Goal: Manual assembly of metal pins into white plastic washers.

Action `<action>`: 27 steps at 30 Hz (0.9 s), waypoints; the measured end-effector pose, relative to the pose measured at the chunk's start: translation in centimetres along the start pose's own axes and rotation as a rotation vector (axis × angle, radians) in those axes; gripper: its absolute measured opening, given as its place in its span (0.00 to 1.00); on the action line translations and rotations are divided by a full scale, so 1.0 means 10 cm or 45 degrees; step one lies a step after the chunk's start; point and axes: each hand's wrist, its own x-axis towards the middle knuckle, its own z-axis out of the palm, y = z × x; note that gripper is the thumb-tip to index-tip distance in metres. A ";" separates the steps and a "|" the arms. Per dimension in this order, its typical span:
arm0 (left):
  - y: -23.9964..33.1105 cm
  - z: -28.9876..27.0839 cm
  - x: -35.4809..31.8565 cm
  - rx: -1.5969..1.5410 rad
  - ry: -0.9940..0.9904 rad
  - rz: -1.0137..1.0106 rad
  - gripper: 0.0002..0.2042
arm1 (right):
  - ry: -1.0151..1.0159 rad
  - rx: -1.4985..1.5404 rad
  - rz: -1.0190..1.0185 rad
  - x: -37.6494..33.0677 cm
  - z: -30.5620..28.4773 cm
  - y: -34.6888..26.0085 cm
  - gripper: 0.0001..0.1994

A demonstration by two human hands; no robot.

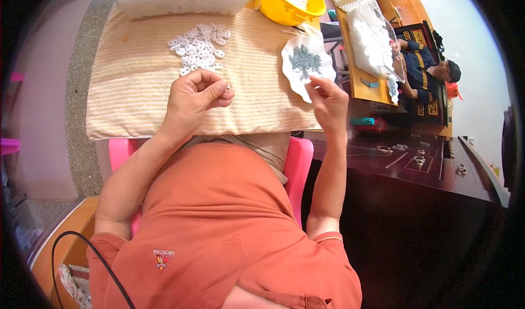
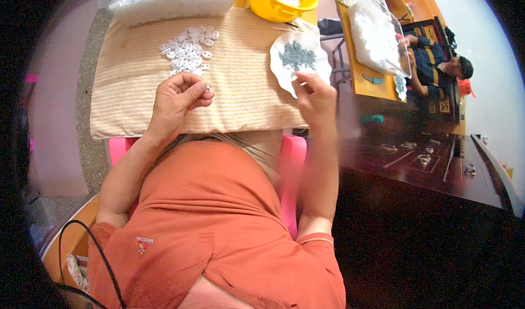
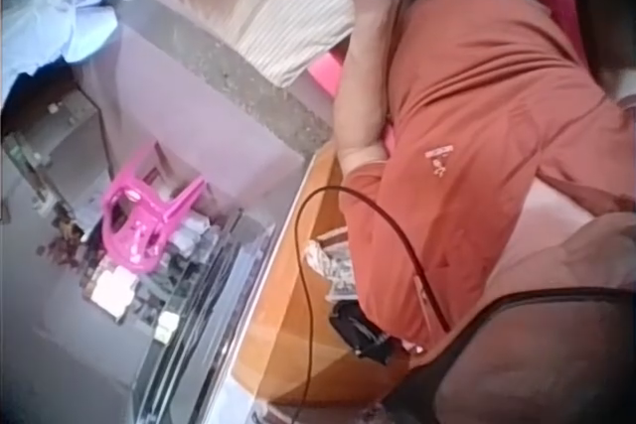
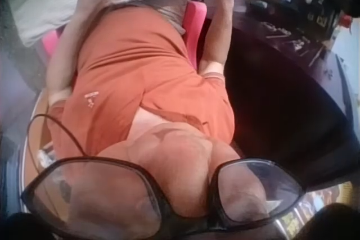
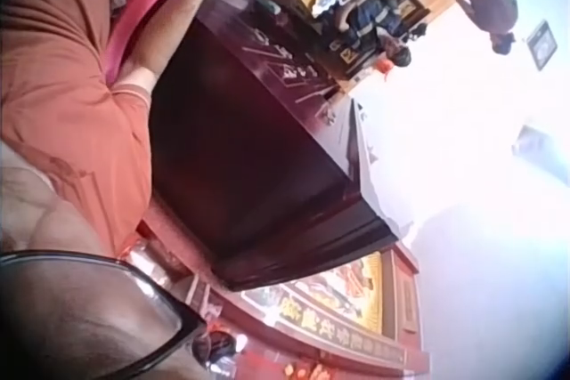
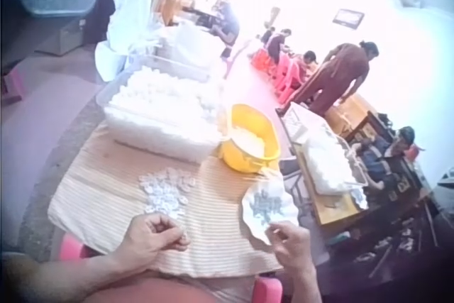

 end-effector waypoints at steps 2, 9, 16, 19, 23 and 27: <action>-0.03 0.00 0.00 0.009 -0.005 0.004 0.05 | 0.014 -0.208 0.056 0.08 -0.13 0.14 0.11; -0.08 0.01 -0.01 0.029 -0.010 0.023 0.05 | -0.118 -0.632 -0.080 0.25 -0.19 0.34 0.14; -0.08 -0.01 -0.01 0.035 -0.013 0.029 0.05 | -0.291 -0.936 -0.059 0.33 -0.19 0.26 0.14; -0.08 -0.02 -0.01 0.039 -0.018 0.030 0.05 | -0.328 -0.902 -0.078 0.35 -0.17 0.26 0.14; -0.08 0.00 -0.02 0.038 -0.010 0.027 0.05 | -0.329 -0.895 -0.050 0.35 -0.13 0.28 0.13; -0.08 0.01 -0.02 0.046 0.004 0.015 0.05 | -0.352 -0.930 -0.045 0.37 -0.11 0.33 0.13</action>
